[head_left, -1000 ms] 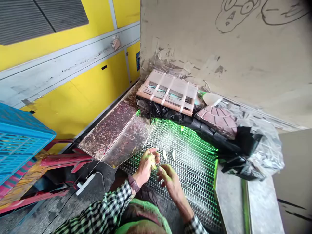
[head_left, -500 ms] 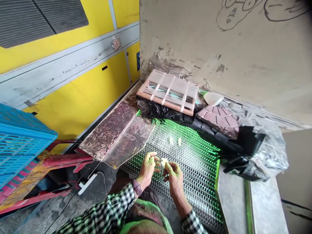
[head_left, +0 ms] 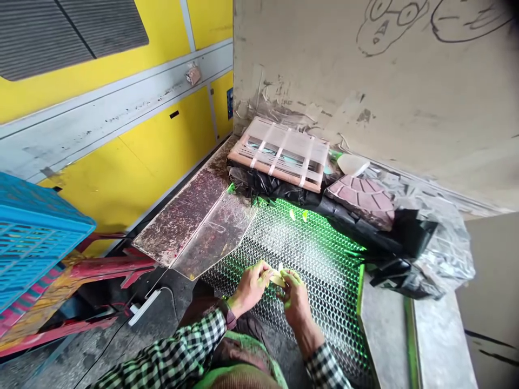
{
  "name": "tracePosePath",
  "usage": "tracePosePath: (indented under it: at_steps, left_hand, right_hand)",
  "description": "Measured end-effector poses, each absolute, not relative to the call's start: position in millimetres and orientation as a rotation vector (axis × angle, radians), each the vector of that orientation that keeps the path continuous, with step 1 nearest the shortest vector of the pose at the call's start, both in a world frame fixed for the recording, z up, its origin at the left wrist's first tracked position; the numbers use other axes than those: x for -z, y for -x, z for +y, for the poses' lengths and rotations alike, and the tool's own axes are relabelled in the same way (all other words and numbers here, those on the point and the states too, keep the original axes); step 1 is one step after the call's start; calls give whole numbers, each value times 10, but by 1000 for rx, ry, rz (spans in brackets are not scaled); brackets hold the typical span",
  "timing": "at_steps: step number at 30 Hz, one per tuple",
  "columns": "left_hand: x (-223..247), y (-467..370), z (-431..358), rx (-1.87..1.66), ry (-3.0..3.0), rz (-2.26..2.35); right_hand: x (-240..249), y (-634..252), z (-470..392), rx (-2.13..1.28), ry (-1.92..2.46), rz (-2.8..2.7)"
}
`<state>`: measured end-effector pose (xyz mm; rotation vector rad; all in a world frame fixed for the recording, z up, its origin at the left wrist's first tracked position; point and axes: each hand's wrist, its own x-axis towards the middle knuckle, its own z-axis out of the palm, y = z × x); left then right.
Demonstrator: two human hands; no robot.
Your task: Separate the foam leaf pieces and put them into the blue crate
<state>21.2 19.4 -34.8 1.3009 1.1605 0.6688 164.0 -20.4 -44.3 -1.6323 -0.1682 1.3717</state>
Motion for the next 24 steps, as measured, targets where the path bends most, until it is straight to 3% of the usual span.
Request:
tracePosePath:
  at_steps: [5,8,10,14,16,24]
  left_hand:
    - [334,-79,161,-677,-1354,1190]
    - [355,-17,135,-635,-1354,1193]
    - [359,-7,114,-620,-1357,1152]
    - [353,-44,80,-612,-1365,1081]
    - [373,-76,72,-602,-1345,1078]
    - [605,-276,164,-540,-1453,1355]
  right_hand:
    - [458,-1782,-192,-965,2082,-986]
    - [411,-1868,-222,-675,2190,-1199]
    - [369,-1890,-260,-805,2092,-1192]
    - [338,-1836,-341,-1412,1693,-1023]
    - [367,-1794,-356,-1422,1655,-978]
    - [654,-1936,-331,-613,1992,-1441]
